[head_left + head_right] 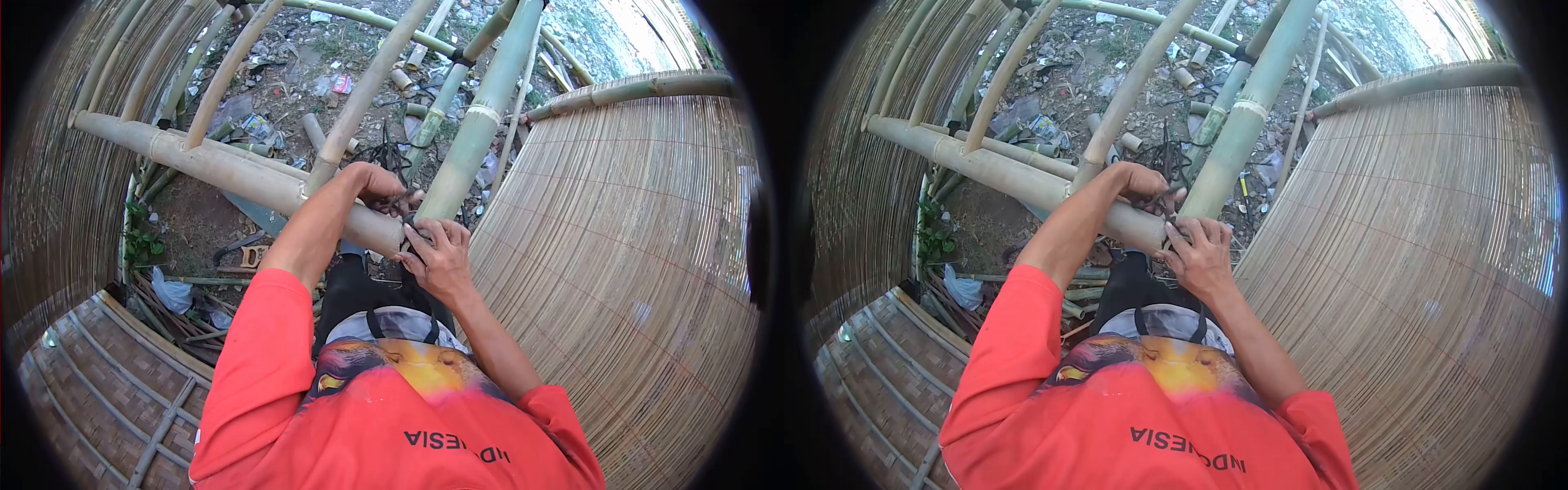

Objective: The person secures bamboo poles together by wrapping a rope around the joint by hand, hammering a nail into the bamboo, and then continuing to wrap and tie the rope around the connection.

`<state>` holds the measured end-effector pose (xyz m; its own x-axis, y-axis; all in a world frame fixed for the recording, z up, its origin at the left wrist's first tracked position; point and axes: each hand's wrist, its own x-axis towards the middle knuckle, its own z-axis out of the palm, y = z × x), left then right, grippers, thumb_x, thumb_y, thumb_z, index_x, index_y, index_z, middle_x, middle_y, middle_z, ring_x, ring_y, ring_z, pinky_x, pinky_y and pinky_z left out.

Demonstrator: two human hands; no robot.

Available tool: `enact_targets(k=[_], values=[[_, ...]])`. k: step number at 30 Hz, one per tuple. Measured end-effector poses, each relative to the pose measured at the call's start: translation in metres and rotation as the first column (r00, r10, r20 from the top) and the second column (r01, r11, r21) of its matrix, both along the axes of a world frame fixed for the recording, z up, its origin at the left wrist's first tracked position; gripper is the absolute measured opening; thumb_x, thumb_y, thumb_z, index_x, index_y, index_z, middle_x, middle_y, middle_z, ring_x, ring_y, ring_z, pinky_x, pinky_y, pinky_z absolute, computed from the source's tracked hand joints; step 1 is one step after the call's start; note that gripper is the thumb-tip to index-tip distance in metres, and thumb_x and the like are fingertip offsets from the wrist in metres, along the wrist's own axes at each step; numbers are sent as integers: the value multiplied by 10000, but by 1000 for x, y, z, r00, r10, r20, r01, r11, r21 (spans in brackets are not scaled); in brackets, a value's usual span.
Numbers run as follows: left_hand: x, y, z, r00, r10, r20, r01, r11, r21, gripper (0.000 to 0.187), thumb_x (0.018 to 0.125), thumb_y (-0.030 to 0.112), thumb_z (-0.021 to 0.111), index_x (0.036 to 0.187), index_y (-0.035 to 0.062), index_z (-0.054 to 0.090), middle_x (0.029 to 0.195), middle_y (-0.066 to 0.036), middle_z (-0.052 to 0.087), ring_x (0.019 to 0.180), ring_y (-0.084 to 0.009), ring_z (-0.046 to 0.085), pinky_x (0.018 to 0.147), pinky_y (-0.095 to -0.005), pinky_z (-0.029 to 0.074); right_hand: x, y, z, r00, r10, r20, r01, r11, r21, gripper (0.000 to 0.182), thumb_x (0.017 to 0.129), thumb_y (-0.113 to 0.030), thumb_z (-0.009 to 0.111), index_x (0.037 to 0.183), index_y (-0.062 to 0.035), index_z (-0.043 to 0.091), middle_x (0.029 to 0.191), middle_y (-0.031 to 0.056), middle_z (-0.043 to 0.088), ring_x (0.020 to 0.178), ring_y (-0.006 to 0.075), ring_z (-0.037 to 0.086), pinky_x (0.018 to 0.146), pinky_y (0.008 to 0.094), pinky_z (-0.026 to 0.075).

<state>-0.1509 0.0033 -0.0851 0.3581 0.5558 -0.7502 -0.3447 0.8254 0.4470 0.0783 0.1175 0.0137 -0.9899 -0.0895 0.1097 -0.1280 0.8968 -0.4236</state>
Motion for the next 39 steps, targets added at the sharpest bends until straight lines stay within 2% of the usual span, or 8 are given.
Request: enact_targets(k=[3,5,8,10,15,21,26,39], values=[[-9,-12,-4,939,308,-154,-333,925,-183,411,909,383,780,1072,9,724,1015,-172,738,910,-295,703,804,-433,561,-3,-1,4,998,-13,56,14,1000,-20,479,800,-361,815,1204,-116,735,1267,60,609,1190,294,514,999,483,353],[-6,-17,-11,355,-122,-927,-5,991,-132,415,931,216,704,1262,-24,636,1156,-239,677,974,-408,697,876,-454,579,-6,-1,3,998,-18,68,19,1000,-20,476,802,-359,815,1207,-120,736,1276,59,605,1199,293,508,1003,481,347],[59,-41,72,-323,657,-681,-215,650,729,155,946,44,621,1068,-26,687,961,-221,696,882,-389,700,795,-479,563,-7,-2,3,995,-24,100,27,999,-25,476,806,-353,816,1217,-126,734,1289,58,598,1214,294,496,1015,478,336],[115,-65,105,-599,522,-607,-429,431,794,123,976,60,630,1055,-24,673,944,-169,696,818,-313,685,744,-410,546,-6,-2,5,992,-23,126,27,999,-26,478,808,-348,817,1224,-129,732,1293,59,595,1220,295,492,1022,478,331],[224,-132,-35,-173,617,-767,-805,361,471,286,955,44,665,1230,-29,648,1115,-172,677,1002,-255,672,823,-372,538,-10,-3,3,987,15,162,-19,1000,22,495,809,-330,821,1251,-131,722,1345,50,596,1221,300,491,1040,475,314],[160,-63,-111,-370,599,-710,-215,688,693,696,910,288,727,1558,191,491,1593,-246,399,1389,-417,492,1156,-519,363,-23,-5,8,955,126,267,-165,978,128,535,827,-344,815,1303,-125,704,1356,35,645,1192,317,506,1049,463,301],[151,-35,-143,-331,892,-308,58,345,937,453,805,333,787,1207,144,697,1584,-196,439,1374,-437,513,1133,-535,383,-29,-12,7,931,183,317,-242,958,157,529,848,-343,807,1319,-127,699,1338,45,654,1142,323,522,1064,461,318],[262,-79,-51,-208,922,-327,-727,78,682,283,1029,167,553,1261,90,695,1067,-194,753,1035,-380,721,896,-425,551,-20,-14,6,923,217,318,-297,926,232,487,917,-352,755,1337,-118,680,1341,51,653,1189,320,505,1092,454,339]])
